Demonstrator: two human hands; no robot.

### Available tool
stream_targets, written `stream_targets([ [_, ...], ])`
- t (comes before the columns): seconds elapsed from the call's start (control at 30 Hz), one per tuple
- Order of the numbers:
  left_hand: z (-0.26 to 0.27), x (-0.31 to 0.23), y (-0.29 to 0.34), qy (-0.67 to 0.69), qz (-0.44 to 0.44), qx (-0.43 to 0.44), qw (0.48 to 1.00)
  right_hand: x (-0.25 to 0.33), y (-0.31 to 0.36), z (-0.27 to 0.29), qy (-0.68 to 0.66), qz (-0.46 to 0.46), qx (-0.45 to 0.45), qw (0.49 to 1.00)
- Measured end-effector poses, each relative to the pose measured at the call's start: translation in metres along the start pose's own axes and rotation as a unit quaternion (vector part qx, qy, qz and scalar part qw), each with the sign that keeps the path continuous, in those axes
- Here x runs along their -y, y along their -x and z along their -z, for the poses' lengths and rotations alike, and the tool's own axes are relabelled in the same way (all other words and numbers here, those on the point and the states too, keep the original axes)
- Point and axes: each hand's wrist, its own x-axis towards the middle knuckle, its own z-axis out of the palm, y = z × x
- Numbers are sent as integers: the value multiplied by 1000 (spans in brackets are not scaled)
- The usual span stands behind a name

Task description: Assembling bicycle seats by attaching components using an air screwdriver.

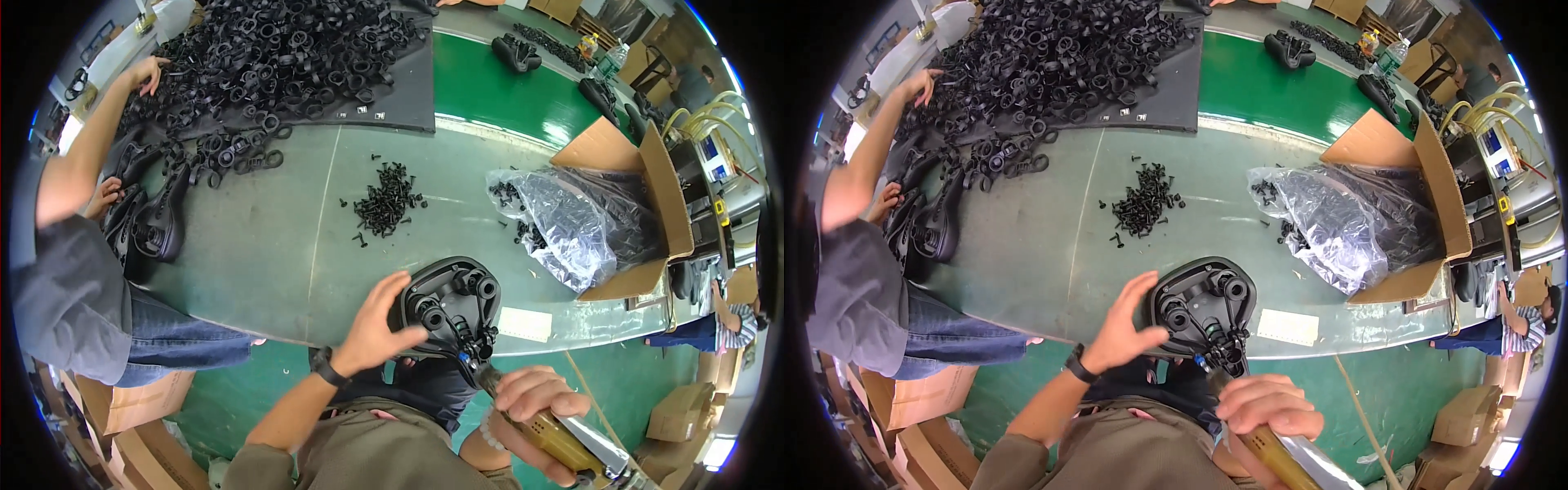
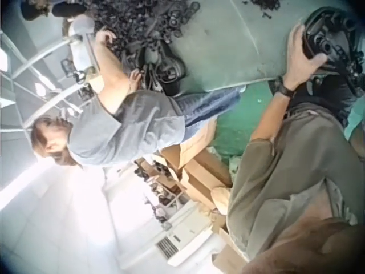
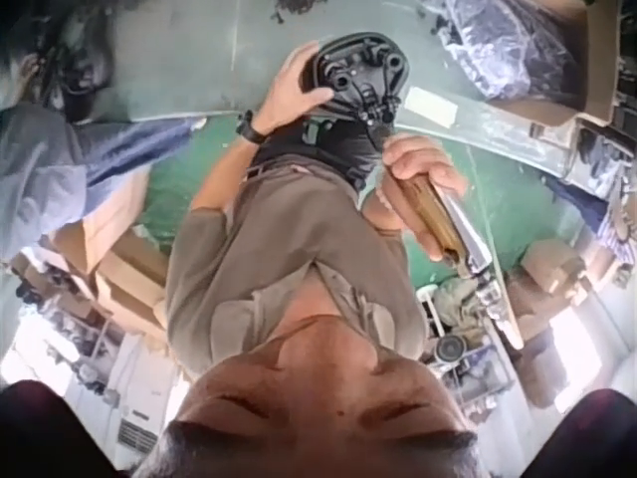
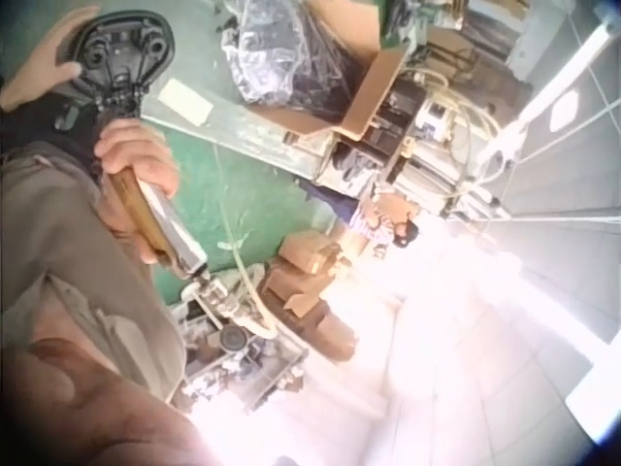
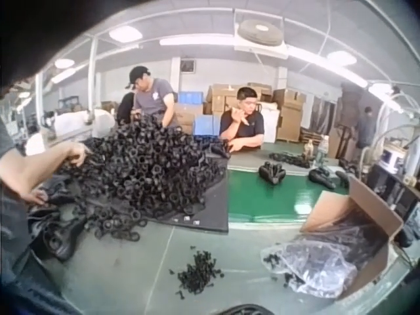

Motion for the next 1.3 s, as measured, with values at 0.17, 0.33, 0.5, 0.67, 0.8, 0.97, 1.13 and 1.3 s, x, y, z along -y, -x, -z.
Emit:
stream_targets([
  [0.17,-31,1,2,-18,30,-62,997,-23,-2,-14,16,-28,38,999],
  [0.33,-35,7,1,-17,21,-86,996,-49,5,-15,9,-40,77,996],
  [0.5,-31,6,1,-4,16,-82,996,-60,17,-13,104,-133,119,979],
  [0.67,-34,10,3,-29,-8,-105,994,-85,25,-16,58,-211,115,969],
  [0.8,-26,9,-1,-15,-24,-104,994,-100,28,-14,29,-155,148,976],
  [0.97,3,15,0,51,-10,-69,996,-91,27,-10,109,-147,192,964],
  [1.13,57,50,-49,-265,18,-174,948,-45,3,-26,-54,-114,67,990],
  [1.3,43,54,-52,-343,-5,-147,928,-35,5,-6,-59,-131,72,987],
])
